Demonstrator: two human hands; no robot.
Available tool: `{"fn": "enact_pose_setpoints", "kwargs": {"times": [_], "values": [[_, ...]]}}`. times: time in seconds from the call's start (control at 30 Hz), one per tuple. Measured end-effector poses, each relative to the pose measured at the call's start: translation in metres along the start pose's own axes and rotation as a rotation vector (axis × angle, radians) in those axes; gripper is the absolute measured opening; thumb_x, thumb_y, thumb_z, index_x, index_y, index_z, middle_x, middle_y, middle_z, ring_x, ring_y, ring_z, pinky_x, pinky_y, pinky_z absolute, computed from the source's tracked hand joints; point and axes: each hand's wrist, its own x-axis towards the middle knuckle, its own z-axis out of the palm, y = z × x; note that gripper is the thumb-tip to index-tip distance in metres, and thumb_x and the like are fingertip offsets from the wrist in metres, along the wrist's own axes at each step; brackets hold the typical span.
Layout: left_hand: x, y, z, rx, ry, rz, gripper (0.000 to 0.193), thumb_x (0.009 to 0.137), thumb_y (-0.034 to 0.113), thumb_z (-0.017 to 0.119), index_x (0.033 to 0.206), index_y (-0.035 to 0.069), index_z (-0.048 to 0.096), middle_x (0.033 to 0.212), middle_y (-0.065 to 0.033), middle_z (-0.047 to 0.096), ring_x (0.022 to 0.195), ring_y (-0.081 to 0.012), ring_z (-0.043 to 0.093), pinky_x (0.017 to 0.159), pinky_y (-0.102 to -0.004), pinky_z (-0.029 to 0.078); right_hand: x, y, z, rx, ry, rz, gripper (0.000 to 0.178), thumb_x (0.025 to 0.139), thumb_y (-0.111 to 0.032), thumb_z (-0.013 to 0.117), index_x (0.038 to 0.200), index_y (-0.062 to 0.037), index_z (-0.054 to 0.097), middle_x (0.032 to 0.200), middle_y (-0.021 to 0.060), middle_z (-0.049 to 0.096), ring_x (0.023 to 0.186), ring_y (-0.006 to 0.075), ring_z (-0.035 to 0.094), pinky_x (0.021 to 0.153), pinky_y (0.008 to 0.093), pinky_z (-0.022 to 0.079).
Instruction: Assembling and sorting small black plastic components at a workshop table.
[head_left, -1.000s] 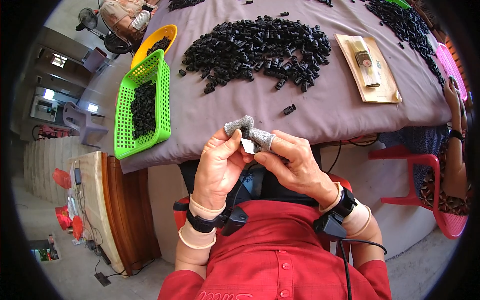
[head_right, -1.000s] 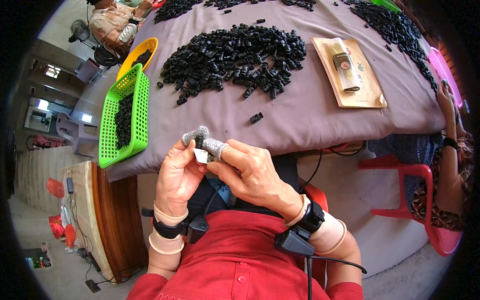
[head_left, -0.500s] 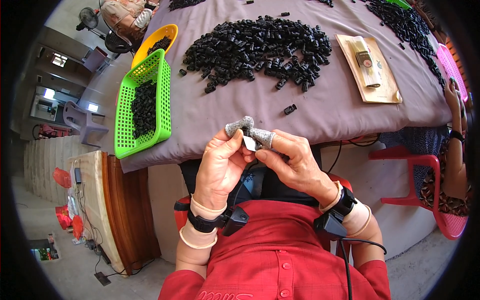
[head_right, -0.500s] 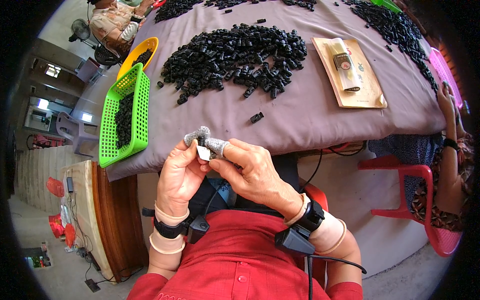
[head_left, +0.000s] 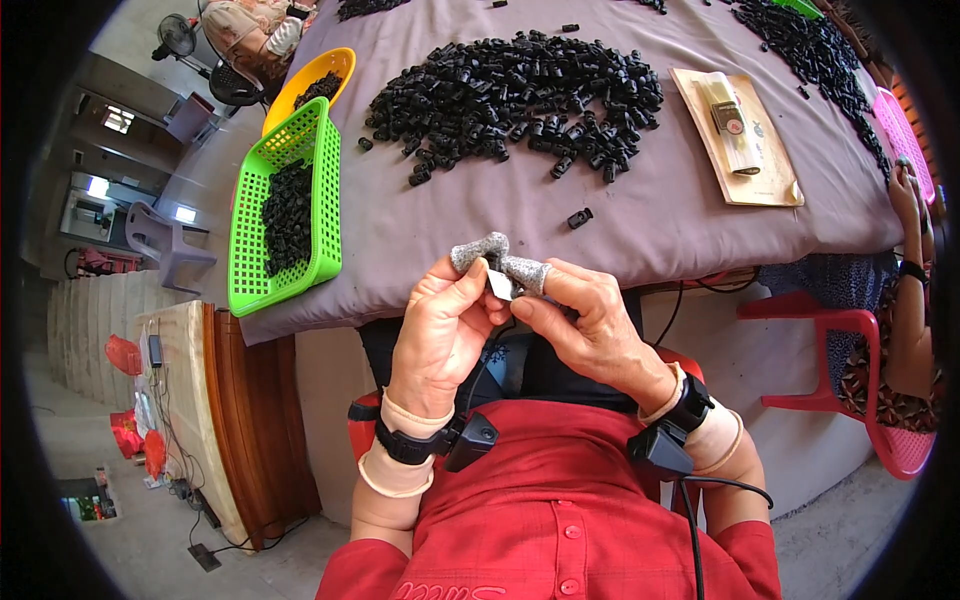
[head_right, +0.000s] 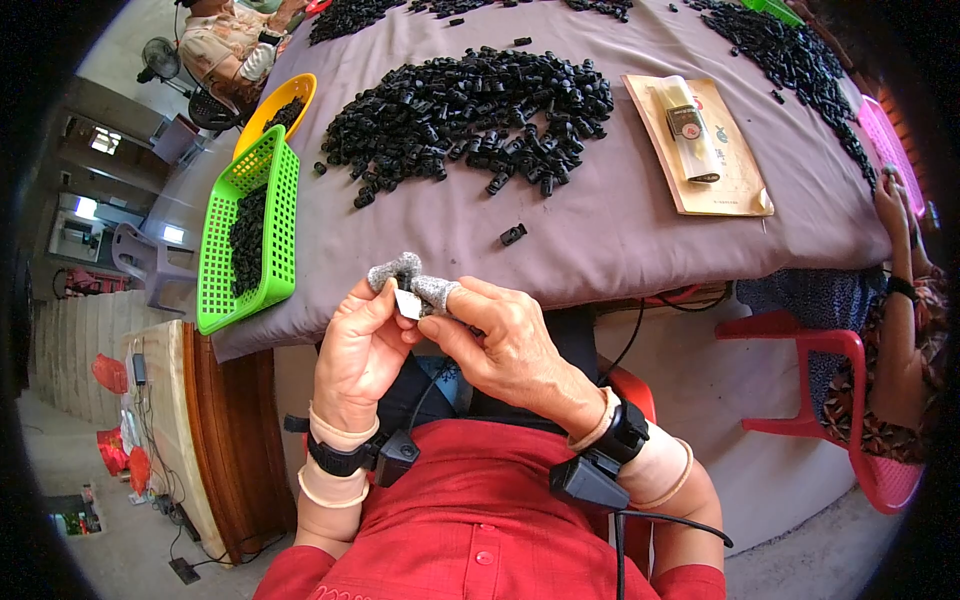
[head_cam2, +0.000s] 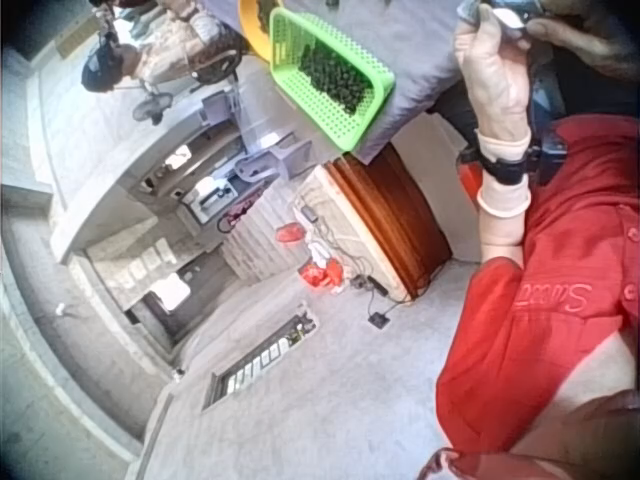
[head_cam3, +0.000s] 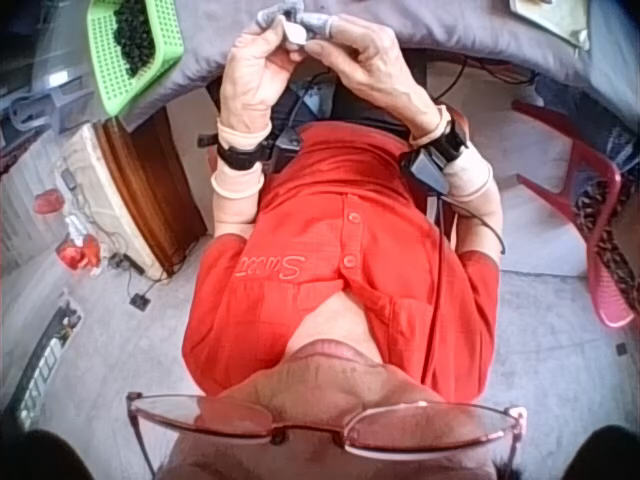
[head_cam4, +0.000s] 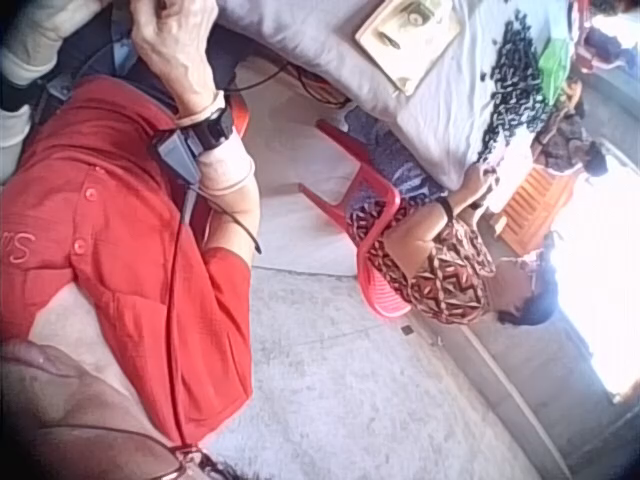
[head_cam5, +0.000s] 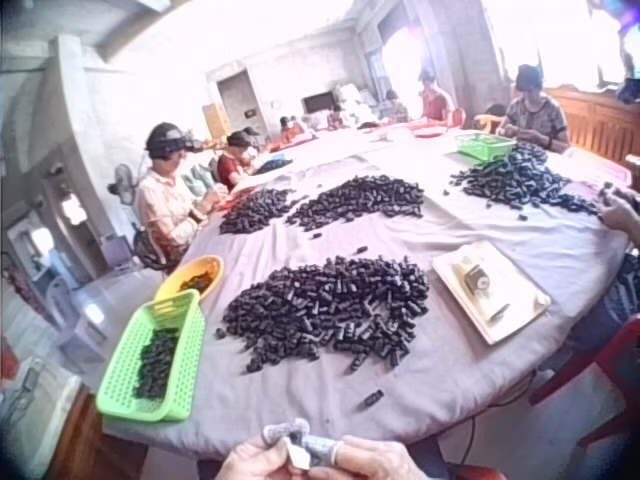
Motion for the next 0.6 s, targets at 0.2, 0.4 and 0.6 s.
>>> {"fn": "enact_pose_setpoints", "kwargs": {"times": [0.2,0.4,0.6], "values": [[-0.0003,-0.0007,-0.0001,-0.004,0.01,0.0,0.013,0.089,0.011,0.051,0.096,0.004,0.059,0.073,-0.003,0.058,0.061,-0.0102,0.052,0.057,-0.0233,0.043,-0.0006,-0.0002,0.0028,0.018,0.019,0.013,0.01,0.076,-0.009,0.061,0.075,-0.0014,0.055,0.063,0.0124,0.048,0.054,0.0308,0.05,0.047,0.0371,0.038],[0.0003,-0.0009,0.0001,-0.003,0.008,-0.006,0.014,0.089,0.01,0.05,0.098,0.003,0.059,0.074,-0.0029,0.058,0.062,-0.0101,0.052,0.058,-0.0232,0.043,-0.0003,-0.0027,0.0014,0.008,0.009,0.035,0.012,0.076,-0.01,0.061,0.072,-0.0016,0.054,0.062,0.012,0.049,0.054,0.0309,0.051,0.048,0.0371,0.039],[0.0011,-0.0024,-0.0031,0.01,-0.006,0.002,0.016,0.089,0.01,0.049,0.1,0.003,0.059,0.075,-0.0026,0.058,0.062,-0.0094,0.051,0.058,-0.0228,0.043,-0.0014,0.0,0.0026,-0.014,0.004,0.043,0.016,0.076,-0.011,0.062,0.07,-0.0011,0.052,0.061,0.0125,0.048,0.054,0.0313,0.051,0.048,0.0382,0.038]]}}
